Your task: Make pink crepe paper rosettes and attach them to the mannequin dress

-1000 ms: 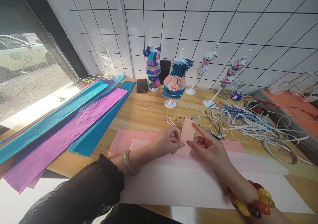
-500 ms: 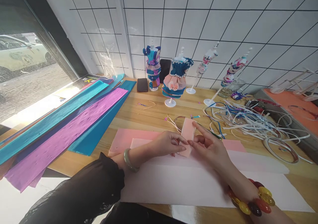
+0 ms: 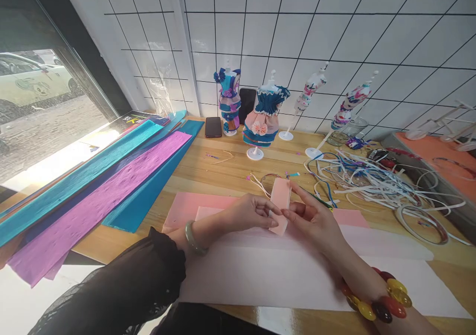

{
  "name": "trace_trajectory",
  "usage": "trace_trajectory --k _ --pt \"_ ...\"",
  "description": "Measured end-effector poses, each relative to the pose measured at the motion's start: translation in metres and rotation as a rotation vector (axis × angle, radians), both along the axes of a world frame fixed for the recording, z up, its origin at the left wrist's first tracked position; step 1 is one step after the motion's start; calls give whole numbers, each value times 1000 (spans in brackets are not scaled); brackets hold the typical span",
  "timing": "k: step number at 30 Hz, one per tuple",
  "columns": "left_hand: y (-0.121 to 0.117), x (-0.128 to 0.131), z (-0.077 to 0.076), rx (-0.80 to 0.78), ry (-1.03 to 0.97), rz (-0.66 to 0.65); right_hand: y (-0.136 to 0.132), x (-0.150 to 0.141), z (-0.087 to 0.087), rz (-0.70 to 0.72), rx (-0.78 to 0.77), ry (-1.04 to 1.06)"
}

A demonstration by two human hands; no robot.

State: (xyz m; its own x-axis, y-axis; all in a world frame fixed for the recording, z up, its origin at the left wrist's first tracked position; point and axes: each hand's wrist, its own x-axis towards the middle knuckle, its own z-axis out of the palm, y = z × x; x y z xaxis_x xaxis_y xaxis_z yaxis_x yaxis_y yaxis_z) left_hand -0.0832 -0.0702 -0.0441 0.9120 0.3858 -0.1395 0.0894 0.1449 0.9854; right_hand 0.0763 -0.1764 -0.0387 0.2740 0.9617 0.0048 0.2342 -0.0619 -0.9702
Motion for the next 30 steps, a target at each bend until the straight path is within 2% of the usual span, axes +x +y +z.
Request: trace_trajectory --k 7,14,17,24,30 --pt "2 1 0 -101 -44 108 2 -1 -3 32 81 89" --pt "4 2 -1 -134 -91 250 1 -8 5 88 57 100" --pt "4 2 0 -125 -82 249 1 -11 6 126 65 74" --pt "3 1 4 -37 -72 234 -1 -2 -5 96 95 -10" --pt "5 1 4 -72 -90 223 -5 -5 2 128 72 -107"
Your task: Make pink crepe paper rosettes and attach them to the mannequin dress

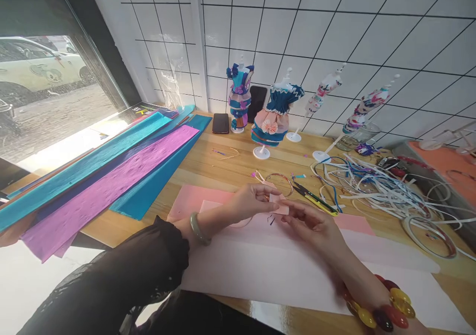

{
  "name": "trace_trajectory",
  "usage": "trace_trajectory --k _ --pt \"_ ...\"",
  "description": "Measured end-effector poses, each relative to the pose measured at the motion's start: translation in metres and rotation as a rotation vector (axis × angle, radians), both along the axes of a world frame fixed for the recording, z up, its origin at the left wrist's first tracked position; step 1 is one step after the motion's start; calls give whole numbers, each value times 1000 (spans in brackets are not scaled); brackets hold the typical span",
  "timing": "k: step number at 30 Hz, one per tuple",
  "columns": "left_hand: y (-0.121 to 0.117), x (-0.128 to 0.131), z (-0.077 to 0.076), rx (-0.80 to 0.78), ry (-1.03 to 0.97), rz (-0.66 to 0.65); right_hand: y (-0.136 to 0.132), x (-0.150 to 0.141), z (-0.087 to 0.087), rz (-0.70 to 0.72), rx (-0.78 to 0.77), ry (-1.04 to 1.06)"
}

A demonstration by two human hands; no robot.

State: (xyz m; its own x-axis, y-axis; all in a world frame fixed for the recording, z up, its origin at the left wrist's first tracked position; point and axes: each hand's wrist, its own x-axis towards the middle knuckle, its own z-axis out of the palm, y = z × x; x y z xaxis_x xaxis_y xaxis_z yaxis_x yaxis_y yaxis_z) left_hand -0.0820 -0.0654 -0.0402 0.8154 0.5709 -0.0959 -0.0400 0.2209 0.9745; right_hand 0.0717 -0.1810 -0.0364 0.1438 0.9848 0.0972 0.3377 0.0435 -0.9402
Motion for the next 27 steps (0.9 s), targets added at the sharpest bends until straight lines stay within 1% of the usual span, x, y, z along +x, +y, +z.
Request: trace_trajectory --k 4,7,11,15,21,24,27 --pt "2 1 -2 -111 -49 -2 1 -1 0 9 35 -66" --pt "3 2 -2 -176 -83 -47 2 1 -1 -28 87 -145" --pt "3 2 -2 -171 -75 -73 2 4 1 -49 197 -282" --pt "2 2 -2 -171 -63 -77 0 5 2 -34 250 -330" --pt "2 0 4 -191 -35 -60 0 5 1 -62 219 -323" --pt "2 0 4 -172 -43 -39 1 5 1 -97 181 -285" --pt "2 0 2 -170 -67 -46 2 2 3 -137 148 -233"
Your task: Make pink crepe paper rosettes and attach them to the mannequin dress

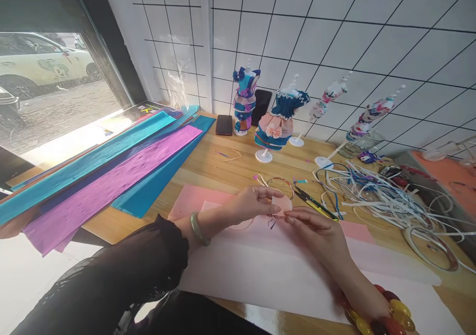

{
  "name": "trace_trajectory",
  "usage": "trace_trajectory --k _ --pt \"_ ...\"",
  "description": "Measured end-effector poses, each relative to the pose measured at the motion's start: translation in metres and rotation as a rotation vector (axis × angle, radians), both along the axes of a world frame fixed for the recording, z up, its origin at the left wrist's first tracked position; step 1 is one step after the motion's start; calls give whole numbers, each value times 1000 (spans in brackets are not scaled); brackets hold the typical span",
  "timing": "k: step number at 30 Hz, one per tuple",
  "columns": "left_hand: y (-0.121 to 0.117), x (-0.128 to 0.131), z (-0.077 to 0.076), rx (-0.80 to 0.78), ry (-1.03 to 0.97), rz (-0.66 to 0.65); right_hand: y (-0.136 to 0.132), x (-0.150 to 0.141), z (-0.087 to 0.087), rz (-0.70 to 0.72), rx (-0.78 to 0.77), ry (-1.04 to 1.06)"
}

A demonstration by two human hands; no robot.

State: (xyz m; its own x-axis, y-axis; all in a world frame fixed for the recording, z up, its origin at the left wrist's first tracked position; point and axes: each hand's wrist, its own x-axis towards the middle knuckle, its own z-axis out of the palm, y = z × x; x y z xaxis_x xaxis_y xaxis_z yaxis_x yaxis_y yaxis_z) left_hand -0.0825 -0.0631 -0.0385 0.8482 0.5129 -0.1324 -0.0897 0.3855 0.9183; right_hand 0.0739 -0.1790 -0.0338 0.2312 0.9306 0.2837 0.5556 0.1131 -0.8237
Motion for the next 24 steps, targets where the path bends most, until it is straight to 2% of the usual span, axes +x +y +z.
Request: trace_trajectory --k 11,16,24 --pt "-3 -1 -5 122 37 1 0 -6 7 -15 -120 171" --pt "-4 -2 -5 203 85 16 -1 -11 8 -97 -170 253" --pt "-7 -1 -1 199 54 -28 -3 -13 8 -152 -144 288"
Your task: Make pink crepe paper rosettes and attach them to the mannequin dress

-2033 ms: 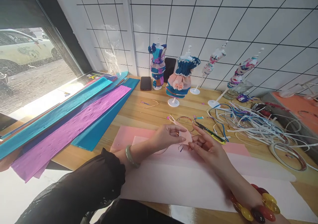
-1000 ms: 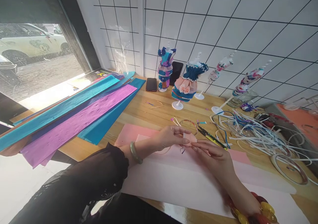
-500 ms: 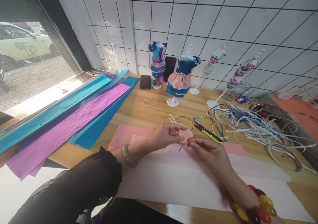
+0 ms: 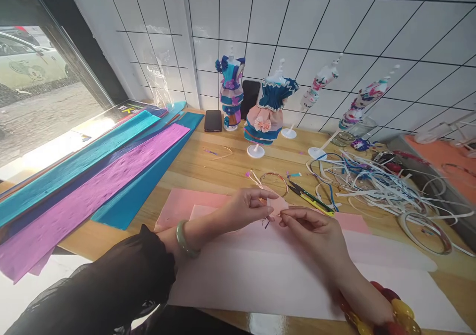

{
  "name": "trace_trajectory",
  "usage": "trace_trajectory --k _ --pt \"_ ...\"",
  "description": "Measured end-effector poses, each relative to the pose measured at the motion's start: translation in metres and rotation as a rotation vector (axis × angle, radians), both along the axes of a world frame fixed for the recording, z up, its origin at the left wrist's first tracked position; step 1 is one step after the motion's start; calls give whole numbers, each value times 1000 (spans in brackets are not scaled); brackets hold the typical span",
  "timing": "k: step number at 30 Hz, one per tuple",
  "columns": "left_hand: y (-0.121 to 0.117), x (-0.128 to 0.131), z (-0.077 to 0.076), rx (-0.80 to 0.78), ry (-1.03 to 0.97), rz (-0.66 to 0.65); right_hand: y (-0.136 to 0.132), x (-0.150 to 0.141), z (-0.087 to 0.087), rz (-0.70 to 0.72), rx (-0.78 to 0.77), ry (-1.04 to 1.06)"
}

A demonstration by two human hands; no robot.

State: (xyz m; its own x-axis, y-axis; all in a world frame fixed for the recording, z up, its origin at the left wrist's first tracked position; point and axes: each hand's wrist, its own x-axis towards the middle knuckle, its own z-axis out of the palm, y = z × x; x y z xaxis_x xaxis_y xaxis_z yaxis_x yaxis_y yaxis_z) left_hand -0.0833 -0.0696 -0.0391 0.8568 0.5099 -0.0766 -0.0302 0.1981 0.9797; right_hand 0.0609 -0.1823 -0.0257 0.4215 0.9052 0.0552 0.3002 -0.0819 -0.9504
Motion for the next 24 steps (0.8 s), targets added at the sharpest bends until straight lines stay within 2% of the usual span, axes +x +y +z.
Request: trace_trajectory --k 3,6,9,12,16,24 --pt "-1 -2 4 56 -32 -2 0 2 0 -23 23 -22" --pt "-5 -3 9 197 -55 4 -1 2 1 -27 49 -66" --pt "-10 -2 10 364 -47 53 -1 2 1 -16 72 -109" --pt "-13 1 7 448 2 107 -1 2 0 -8 83 -155" --pt "-13 2 4 448 53 132 -2 3 -1 -5 91 -184" --pt "-9 0 5 313 40 109 0 2 0 15 103 -102"
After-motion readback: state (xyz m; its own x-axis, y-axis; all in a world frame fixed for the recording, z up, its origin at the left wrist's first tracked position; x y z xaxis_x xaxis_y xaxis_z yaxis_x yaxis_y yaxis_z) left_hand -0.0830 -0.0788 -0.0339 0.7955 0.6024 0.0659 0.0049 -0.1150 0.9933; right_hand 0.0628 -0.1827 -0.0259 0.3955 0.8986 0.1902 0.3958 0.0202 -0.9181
